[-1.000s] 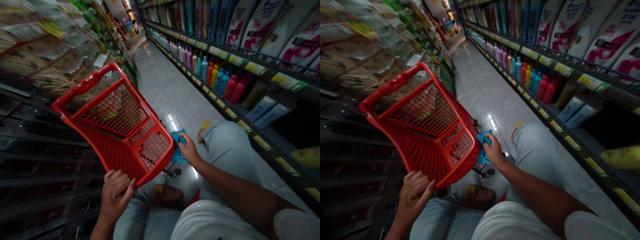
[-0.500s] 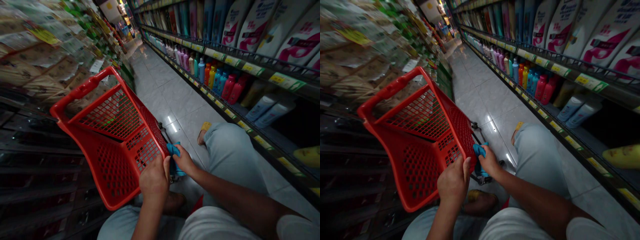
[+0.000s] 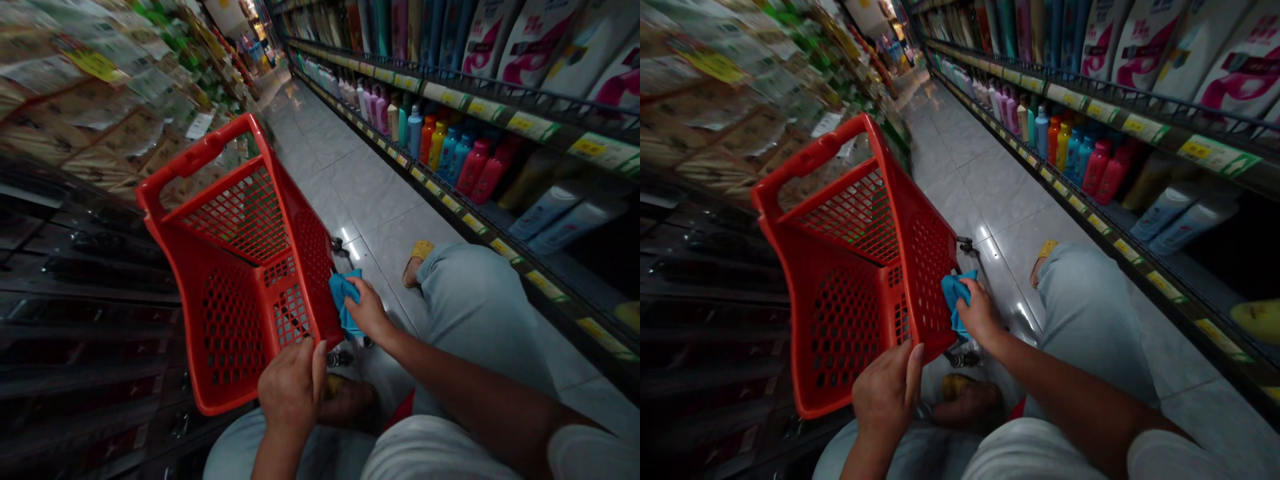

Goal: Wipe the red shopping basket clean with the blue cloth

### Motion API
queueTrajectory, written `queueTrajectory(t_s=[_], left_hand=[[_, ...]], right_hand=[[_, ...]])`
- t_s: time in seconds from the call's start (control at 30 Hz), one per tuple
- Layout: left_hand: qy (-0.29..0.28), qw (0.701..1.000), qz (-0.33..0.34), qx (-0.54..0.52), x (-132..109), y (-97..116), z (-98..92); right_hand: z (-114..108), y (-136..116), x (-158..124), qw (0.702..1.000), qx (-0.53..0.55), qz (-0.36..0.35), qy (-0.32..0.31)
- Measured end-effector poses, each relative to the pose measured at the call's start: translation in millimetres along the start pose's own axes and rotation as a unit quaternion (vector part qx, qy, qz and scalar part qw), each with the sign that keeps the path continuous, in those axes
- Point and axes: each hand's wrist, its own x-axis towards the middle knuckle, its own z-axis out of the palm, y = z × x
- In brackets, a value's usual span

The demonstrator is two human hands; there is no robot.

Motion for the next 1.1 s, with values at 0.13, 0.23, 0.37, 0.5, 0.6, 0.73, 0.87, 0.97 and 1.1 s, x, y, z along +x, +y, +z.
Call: queueTrajectory(t_s=[0.13,0.23,0.37,0.5,0.6,0.73,0.87,0.97,1.1], left_hand=[[-0.011,1.0,-0.002,-0.015,-0.4,-2.1,-0.8],[-0.005,1.0,0.003,-0.026,3.3,-1.0,0.6],[-0.006,0.999,0.012,-0.042,6.2,-1.7,1.2],[-0.018,0.998,0.018,-0.054,6.1,-6.5,-2.6],[-0.027,0.998,0.021,-0.061,6.5,-9.3,-5.0],[-0.028,0.997,0.021,-0.066,8.6,-9.0,-4.4],[-0.022,0.997,0.02,-0.069,10.0,-7.6,-2.8],[-0.025,0.997,0.018,-0.071,10.0,-7.8,-3.0],[-0.037,0.996,0.015,-0.076,10.3,-8.6,-4.3]], right_hand=[[-14.5,-27.9,-7.0,0.993,-0.063,-0.1,0.029],[-15.1,-46.7,-33.1,0.989,0.003,-0.146,-0.005],[-13.1,-56.8,-55.4,0.979,0.138,-0.151,-0.011],[-13.3,-55.3,-40.1,0.961,0.264,0.005,-0.087],[-11.7,-50.9,-22.6,0.937,0.319,0.08,-0.12],[-6.8,-42.4,-11.6,0.927,0.34,0.067,-0.143],[-1.8,-32.1,-10.6,0.949,0.295,0.065,-0.095],[-3.4,-29.8,-10.9,0.979,0.202,0.017,0.013],[-13.0,-42.5,-22.3,0.985,0.162,-0.052,-0.021]])
